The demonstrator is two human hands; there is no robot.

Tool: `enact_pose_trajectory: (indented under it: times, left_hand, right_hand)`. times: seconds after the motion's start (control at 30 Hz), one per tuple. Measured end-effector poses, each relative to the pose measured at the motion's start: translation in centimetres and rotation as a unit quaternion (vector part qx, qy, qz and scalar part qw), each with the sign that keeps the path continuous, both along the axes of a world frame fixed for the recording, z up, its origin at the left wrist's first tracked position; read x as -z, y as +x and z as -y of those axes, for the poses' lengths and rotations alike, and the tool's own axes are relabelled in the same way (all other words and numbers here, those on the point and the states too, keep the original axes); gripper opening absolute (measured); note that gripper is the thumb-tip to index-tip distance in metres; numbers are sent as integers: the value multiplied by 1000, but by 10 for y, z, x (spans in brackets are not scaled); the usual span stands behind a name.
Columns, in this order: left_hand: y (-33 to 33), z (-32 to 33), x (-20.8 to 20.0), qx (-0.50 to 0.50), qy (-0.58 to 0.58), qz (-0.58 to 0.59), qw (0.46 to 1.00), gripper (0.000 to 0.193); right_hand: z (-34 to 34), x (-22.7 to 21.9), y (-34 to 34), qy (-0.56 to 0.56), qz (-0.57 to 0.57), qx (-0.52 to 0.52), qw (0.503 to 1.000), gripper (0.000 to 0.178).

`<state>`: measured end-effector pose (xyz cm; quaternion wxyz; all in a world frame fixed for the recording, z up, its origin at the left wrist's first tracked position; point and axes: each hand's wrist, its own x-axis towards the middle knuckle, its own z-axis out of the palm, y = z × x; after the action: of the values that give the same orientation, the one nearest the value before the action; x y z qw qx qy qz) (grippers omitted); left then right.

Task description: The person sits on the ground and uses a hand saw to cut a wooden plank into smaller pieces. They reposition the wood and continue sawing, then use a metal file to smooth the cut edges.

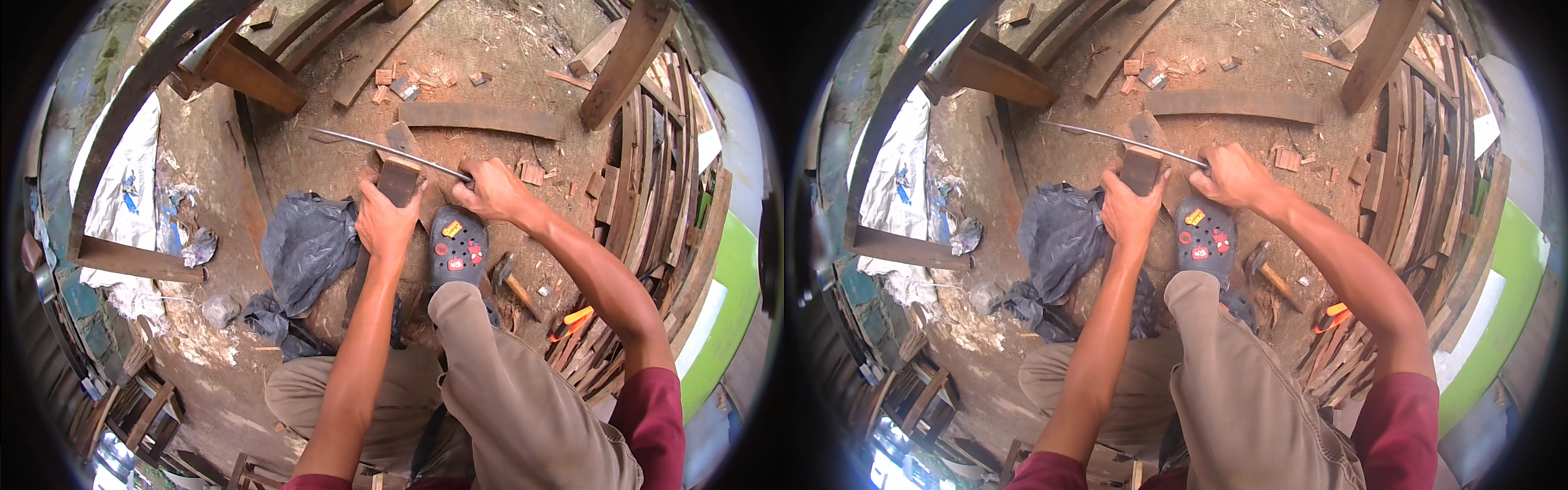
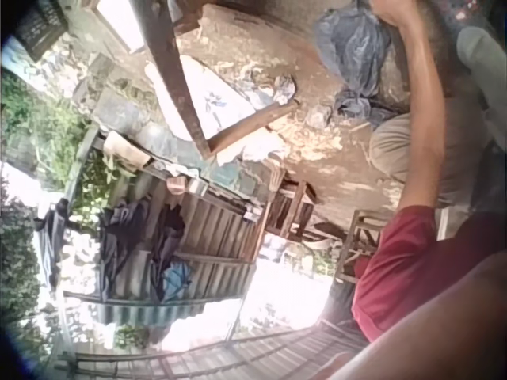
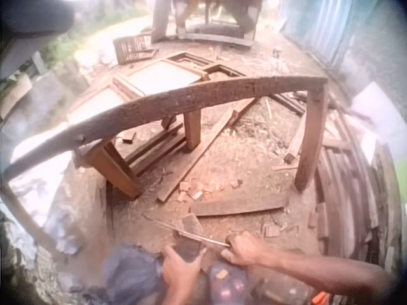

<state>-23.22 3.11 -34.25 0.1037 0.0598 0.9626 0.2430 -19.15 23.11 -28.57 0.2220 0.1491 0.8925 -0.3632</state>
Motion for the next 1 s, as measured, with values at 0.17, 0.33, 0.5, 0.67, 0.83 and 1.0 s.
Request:
enact_pose_trajectory:
  times: [0.17, 0.33, 0.5, 0.67, 0.83, 1.0]
  left_hand:
    - [0, -4, -4, -1, 0, 42, 999, 87]
    - [0, 0, 1, 0, -2, 10, 1000, 85]
    - [0, 0, -2, -6, -1, 16, 1000, 85]
    - [1, -6, -5, -11, -3, 49, 999, 86]
    - [1, -1, -1, -9, 3, -3, 1000, 80]
    - [2, -3, -2, -9, -1, 5, 1000, 82]
  right_hand:
    - [-4, 16, 5, 35, 36, -35, 998, 36]
    - [2, 14, 2, -9, -6, -7, 1000, 39]
    - [-1, 11, -5, 10, 9, -14, 1000, 40]
    - [-11, 29, 7, 58, 71, -58, 994, 38]
    - [-5, 11, 14, -16, -8, 18, 1000, 36]
    - [-25, 11, 26, 32, 46, -23, 998, 33]
